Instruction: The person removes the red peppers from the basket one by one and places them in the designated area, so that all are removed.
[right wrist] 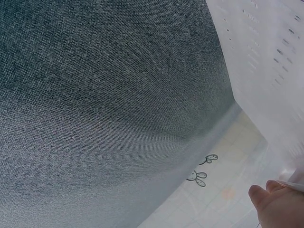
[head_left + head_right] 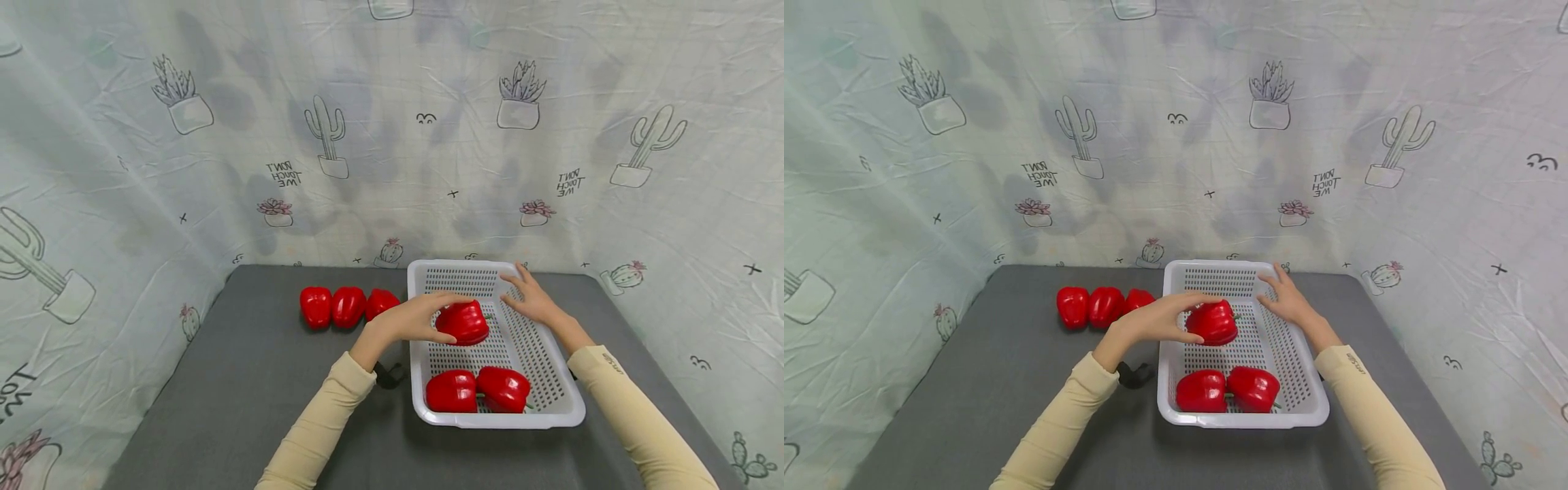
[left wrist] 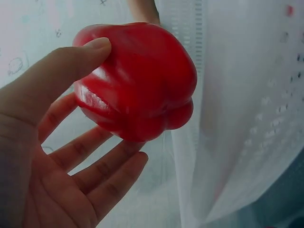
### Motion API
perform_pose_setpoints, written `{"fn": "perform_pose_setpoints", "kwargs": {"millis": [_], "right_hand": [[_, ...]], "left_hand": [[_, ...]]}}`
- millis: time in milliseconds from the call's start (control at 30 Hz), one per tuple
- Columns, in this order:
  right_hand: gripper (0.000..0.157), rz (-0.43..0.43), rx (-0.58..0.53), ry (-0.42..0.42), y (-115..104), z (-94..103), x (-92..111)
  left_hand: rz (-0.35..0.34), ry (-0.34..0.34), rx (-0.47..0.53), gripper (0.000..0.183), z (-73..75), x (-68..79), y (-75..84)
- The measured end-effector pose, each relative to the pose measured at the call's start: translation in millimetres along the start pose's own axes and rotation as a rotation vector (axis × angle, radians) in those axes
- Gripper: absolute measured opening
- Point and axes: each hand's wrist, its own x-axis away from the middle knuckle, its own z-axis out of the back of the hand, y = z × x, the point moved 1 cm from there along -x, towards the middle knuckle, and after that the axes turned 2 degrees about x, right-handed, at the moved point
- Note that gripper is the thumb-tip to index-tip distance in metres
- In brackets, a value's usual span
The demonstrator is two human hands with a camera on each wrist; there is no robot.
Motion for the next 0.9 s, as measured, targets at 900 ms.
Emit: {"fn": "perform_pose_setpoints", "kwargs": {"millis": [900], "right_hand": [[0.056,0.002,-0.011,-0.017,0.4,0.6,-0.2]], "left_hand": [[0.075,0.235,0.093,0.077,20.7,68.6,-27.8]]}}
